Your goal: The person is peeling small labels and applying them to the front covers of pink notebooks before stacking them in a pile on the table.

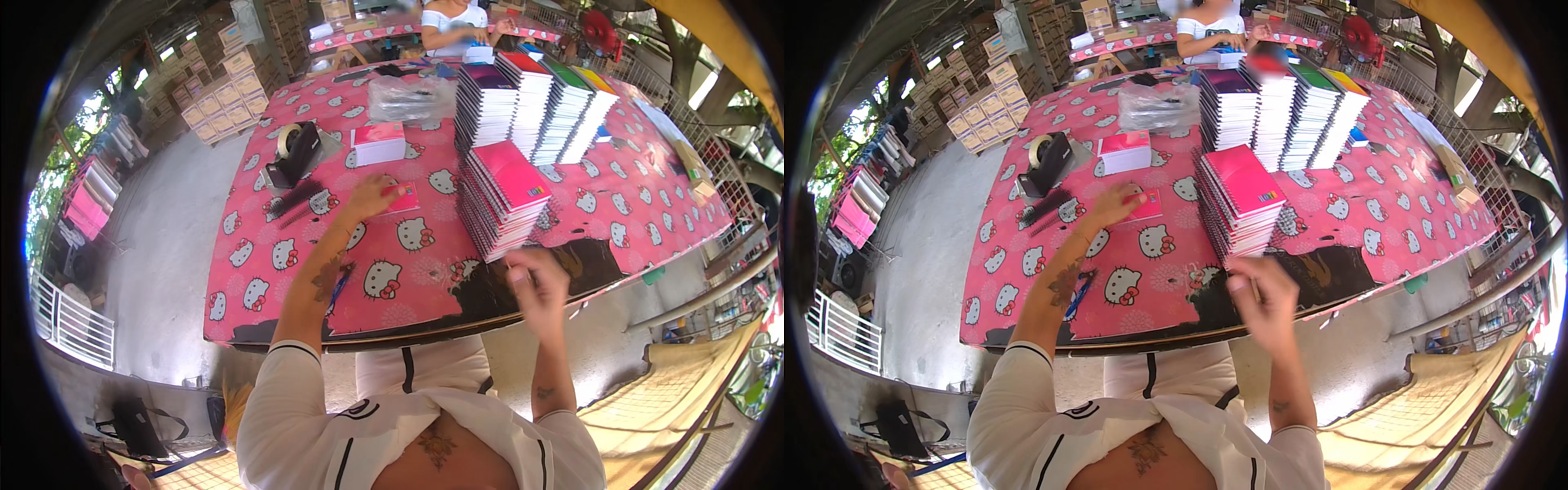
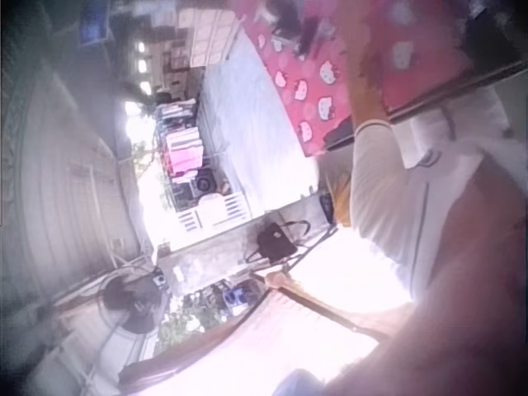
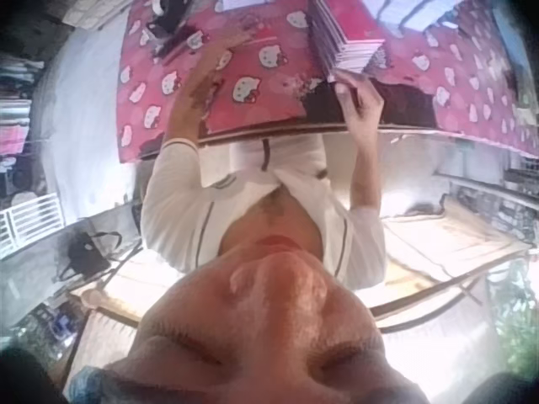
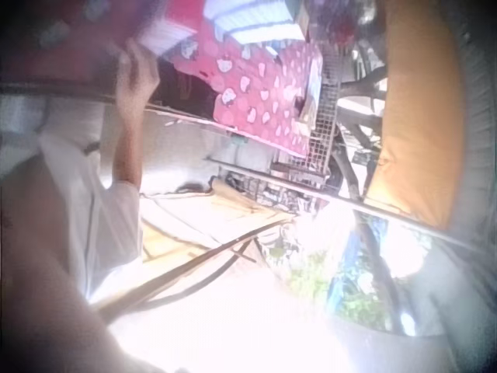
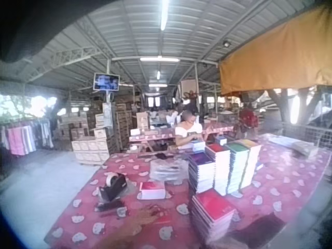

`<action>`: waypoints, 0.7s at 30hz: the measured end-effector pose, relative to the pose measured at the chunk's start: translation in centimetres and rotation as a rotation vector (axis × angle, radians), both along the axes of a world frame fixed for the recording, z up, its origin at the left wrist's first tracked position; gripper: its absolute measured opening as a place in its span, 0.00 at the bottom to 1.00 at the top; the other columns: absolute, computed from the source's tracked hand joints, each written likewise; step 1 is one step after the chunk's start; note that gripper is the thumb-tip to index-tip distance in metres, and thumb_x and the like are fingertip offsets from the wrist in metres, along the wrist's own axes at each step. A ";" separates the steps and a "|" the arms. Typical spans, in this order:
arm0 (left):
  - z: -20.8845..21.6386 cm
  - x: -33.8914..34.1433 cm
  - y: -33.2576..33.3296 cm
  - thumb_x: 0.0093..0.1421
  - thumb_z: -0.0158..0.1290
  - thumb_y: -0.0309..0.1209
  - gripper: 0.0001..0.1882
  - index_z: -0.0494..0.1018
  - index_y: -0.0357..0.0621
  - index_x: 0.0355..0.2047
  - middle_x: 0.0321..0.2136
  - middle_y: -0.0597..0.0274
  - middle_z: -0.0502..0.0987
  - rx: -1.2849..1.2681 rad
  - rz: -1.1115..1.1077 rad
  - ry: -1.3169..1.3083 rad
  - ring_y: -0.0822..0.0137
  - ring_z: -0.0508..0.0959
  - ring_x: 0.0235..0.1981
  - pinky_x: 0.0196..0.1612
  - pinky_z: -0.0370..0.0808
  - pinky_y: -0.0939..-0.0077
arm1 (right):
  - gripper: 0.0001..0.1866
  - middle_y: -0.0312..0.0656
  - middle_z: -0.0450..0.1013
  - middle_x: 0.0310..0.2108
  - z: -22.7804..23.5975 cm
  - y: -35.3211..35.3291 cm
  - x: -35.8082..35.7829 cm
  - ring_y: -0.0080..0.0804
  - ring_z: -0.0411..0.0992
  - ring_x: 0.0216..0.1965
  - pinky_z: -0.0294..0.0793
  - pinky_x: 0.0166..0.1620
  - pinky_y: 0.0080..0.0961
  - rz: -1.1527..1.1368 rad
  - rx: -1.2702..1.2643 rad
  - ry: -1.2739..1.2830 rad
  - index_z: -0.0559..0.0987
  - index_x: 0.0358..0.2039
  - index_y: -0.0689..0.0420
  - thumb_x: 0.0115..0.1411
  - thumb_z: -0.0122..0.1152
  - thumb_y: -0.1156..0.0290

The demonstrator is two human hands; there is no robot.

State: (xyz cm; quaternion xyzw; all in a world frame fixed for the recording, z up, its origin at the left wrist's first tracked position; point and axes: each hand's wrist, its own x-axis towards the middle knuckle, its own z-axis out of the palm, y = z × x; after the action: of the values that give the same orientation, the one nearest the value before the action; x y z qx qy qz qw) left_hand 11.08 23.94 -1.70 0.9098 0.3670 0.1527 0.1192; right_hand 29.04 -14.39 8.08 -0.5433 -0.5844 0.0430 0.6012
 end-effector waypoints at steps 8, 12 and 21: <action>-1.1 -5.1 -22.1 0.58 0.49 0.66 0.56 0.48 0.31 0.71 0.70 0.27 0.46 0.077 -0.483 0.335 0.28 0.45 0.71 0.69 0.42 0.30 | 0.30 0.39 0.71 0.58 -9.6 0.5 -3.2 0.42 0.67 0.61 0.66 0.62 0.45 0.218 -0.339 -0.447 0.76 0.58 0.49 0.53 0.72 0.65; -1.3 -7.8 -26.1 0.58 0.61 0.53 0.51 0.52 0.34 0.70 0.69 0.30 0.52 0.202 -0.439 0.342 0.34 0.54 0.70 0.67 0.57 0.40 | 0.31 0.39 0.71 0.57 -12.0 -0.3 -5.6 0.40 0.69 0.58 0.66 0.61 0.46 0.214 -0.338 -0.670 0.76 0.58 0.46 0.52 0.72 0.66; 1.7 -6.2 -20.8 0.52 0.69 0.30 0.20 0.78 0.38 0.44 0.34 0.55 0.80 -0.309 -0.369 -0.540 0.58 0.82 0.32 0.36 0.77 0.69 | 0.20 0.40 0.77 0.44 -9.6 5.6 -5.7 0.32 0.75 0.44 0.71 0.54 0.28 0.257 -0.351 0.219 0.76 0.52 0.58 0.59 0.68 0.76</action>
State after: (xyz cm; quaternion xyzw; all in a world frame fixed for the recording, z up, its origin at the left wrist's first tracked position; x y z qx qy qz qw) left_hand 4.89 3.09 0.03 0.8588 0.1706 0.3064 0.3736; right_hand 23.39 -8.84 -1.54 -0.5527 -0.5638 0.2788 0.5467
